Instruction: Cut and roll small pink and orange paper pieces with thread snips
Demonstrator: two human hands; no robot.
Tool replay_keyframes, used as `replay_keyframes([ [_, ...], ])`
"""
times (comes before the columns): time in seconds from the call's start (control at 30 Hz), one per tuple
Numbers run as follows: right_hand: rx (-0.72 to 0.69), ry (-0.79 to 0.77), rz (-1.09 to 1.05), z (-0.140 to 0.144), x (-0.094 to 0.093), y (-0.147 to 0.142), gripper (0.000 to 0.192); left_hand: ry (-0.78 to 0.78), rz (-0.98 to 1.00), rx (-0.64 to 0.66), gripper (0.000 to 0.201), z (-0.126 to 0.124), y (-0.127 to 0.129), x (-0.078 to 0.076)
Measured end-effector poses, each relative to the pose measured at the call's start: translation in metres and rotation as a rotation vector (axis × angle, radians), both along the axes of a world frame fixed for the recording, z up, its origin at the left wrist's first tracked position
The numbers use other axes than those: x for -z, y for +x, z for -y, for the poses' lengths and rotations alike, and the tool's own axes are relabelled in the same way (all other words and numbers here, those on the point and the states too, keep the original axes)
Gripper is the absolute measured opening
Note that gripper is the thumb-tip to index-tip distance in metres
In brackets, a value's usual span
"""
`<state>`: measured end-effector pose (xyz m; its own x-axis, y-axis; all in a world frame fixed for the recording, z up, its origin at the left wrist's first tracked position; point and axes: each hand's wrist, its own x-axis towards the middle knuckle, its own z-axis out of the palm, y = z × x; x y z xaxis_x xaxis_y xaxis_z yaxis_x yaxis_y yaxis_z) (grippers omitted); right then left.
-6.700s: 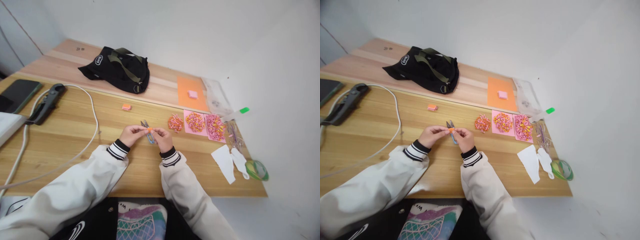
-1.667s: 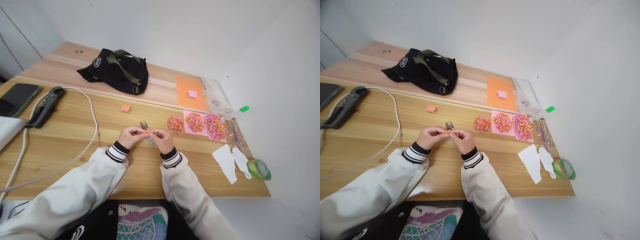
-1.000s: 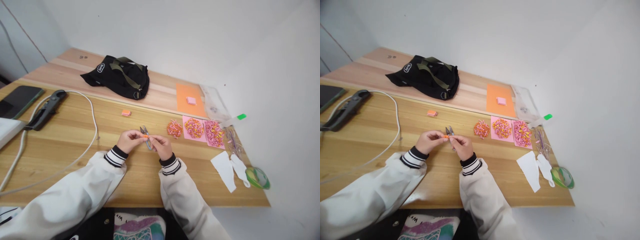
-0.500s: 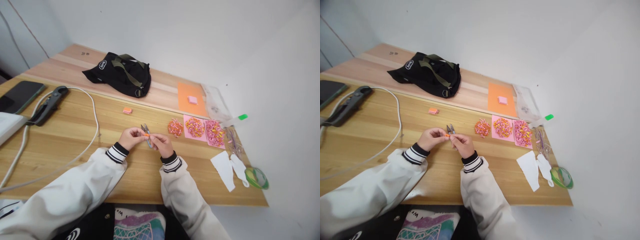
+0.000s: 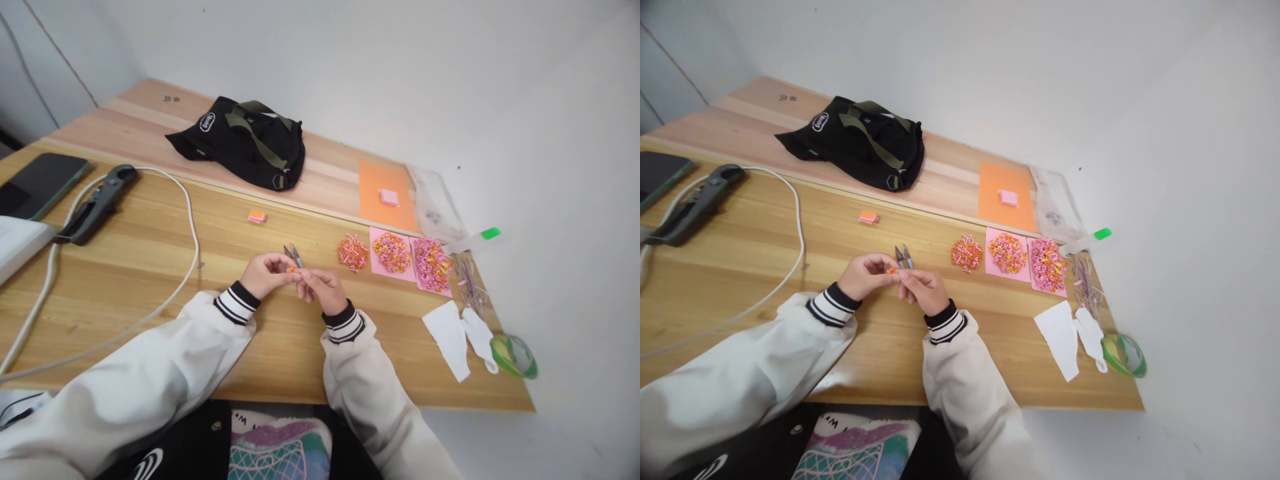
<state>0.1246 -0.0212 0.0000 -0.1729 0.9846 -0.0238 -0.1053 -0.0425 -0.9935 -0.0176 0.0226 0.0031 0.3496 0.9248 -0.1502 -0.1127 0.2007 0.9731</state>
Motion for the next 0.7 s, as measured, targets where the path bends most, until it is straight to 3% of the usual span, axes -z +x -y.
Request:
replay_keyframes([
  [0.27, -0.139, -0.066, -0.054, 0.001, 0.002, -0.005, 0.055, 0.037, 0.020, 0.067, 0.035, 0.002, -0.001, 0.002],
  [0.47, -0.230, -0.129, -0.199, -0.001, 0.013, -0.008, 0.064, 0.051, 0.012, 0.062, 0.038, 0.001, -0.001, 0.003],
  [0.7, -0.318, -0.195, -0.182, -0.002, 0.012, -0.011, 0.076, -0.008, -0.023, 0.026, 0.037, 0.001, -0.001, 0.002],
])
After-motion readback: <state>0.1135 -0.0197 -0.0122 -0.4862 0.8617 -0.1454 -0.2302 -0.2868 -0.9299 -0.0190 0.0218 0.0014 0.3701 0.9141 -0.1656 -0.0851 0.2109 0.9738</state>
